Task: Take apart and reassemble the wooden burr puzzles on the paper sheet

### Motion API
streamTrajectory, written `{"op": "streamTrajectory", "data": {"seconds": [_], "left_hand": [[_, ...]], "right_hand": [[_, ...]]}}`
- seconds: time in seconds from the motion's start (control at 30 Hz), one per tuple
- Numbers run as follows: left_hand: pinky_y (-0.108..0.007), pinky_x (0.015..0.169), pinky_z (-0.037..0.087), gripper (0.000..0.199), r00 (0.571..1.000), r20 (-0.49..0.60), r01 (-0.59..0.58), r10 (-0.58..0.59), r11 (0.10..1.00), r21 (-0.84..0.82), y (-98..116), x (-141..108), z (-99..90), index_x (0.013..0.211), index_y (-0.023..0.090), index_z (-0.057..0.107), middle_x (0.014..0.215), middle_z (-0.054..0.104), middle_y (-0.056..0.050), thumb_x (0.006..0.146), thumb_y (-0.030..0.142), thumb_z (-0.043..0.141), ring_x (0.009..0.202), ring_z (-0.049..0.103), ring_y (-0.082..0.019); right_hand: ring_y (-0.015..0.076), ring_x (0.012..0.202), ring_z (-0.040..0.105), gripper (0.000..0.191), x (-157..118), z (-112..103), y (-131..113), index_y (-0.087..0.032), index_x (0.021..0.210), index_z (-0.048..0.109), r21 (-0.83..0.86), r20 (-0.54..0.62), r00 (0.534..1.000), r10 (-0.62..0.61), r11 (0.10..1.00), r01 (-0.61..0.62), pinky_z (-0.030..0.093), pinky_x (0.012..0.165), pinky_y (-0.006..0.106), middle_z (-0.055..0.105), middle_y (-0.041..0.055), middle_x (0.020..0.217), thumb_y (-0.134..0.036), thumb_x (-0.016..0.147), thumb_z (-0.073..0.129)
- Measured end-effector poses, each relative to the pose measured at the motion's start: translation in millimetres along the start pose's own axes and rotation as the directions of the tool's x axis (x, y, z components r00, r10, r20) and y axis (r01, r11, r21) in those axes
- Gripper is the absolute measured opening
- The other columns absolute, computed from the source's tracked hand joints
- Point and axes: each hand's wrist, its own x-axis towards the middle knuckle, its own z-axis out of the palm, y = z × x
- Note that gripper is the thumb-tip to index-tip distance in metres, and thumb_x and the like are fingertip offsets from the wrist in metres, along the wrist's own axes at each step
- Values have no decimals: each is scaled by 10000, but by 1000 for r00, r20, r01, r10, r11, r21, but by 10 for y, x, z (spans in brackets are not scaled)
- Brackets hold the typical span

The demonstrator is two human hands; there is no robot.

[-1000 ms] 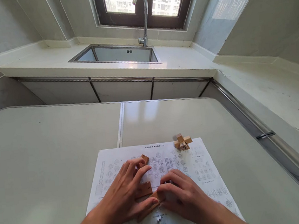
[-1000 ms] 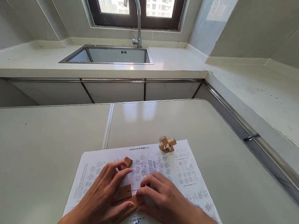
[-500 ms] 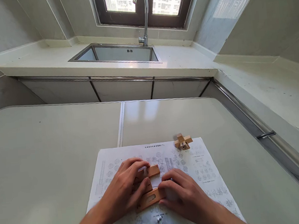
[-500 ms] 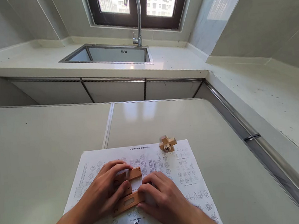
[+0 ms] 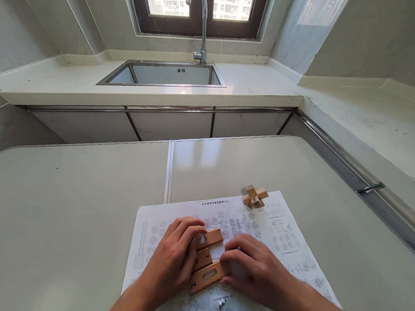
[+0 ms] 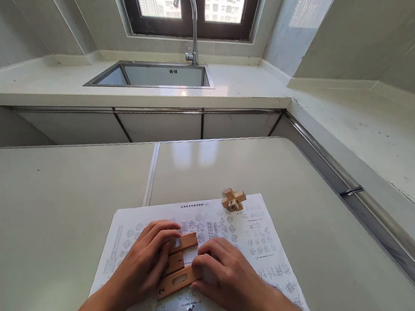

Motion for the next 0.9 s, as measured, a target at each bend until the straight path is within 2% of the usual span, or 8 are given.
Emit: {"op": "streamTrajectory", "data": {"seconds": [0.13, 0.3, 0.4, 0.5, 0.6, 0.67, 0.8, 0.9], "left_hand": [[-407, 1015, 519, 201, 999, -38, -7, 11, 995, 100, 28, 0, 10, 1001, 214, 557, 1324, 617, -92, 978, 56, 436, 1279, 533, -251], [-456, 993, 495, 92, 991, -131, -6, 40, 968, 249, 57, -14, 18, 918, 210, 539, 1278, 637, -97, 979, 141, 533, 1269, 536, -292], [-458, 970, 487, 127, 989, -142, 7, 32, 963, 271, 43, -20, 15, 876, 206, 509, 1243, 652, -97, 994, 182, 550, 1234, 555, -296], [-433, 944, 495, 135, 992, -123, 3, 27, 972, 234, 38, -14, 5, 880, 209, 500, 1175, 674, -84, 1004, 204, 555, 1174, 582, -276], [-399, 947, 517, 74, 999, -35, -32, 38, 988, 149, 72, -4, -16, 956, 217, 527, 1184, 680, -77, 989, 231, 591, 1150, 599, -253], [-398, 986, 526, 177, 997, 44, -67, 63, 993, 94, 105, -1, -30, 1074, 227, 556, 1261, 665, -90, 950, 293, 664, 1177, 601, -258], [-462, 1081, 507, 586, 980, 138, -149, 143, 988, 36, 147, 3, -35, 1314, 249, 527, 1384, 621, -133, 841, 473, 790, 1284, 574, -315], [-492, 1106, 494, 596, 972, 167, -175, 166, 984, 44, 155, 6, -26, 1340, 253, 522, 1418, 605, -140, 844, 453, 785, 1327, 554, -334]], "right_hand": [[244, 938, 630, 298, 4, -2, -6, -222, 1096, 591, -1, -5, 1000, -5, 1000, 5, 574, 795, 389, 663, 79, 1064, -137, 875, 771], [245, 935, 635, 283, 5, 1, -7, -232, 1087, 593, 4, -5, 1000, 4, 1000, -4, 574, 789, 387, 664, 76, 1058, -134, 880, 759], [242, 940, 637, 277, -3, 8, 1, -232, 1093, 592, 2, -6, 1000, 3, 1000, -3, 575, 798, 386, 663, 76, 1065, -136, 887, 750], [236, 949, 637, 279, -13, 15, 8, -230, 1102, 593, -6, -3, 1000, 3, 1000, -3, 574, 811, 382, 662, 75, 1073, -142, 890, 751], [236, 955, 638, 281, -16, 20, 6, -227, 1111, 597, -18, -8, 1000, 2, 1000, -2, 573, 814, 379, 659, 75, 1077, -148, 890, 753], [236, 950, 640, 267, -14, 21, -2, -226, 1108, 601, -28, -21, 1000, -2, 1000, 2, 575, 806, 376, 659, 78, 1074, -157, 896, 747], [235, 918, 647, 227, -5, 21, -16, -228, 1095, 602, -45, -49, 999, -8, 999, 6, 580, 777, 368, 661, 79, 1043, -160, 910, 716], [230, 882, 655, 203, -2, 22, -11, -238, 1091, 584, -22, -40, 999, -16, 1000, 15, 576, 758, 363, 678, 64, 1000, -161, 939, 695]]}}
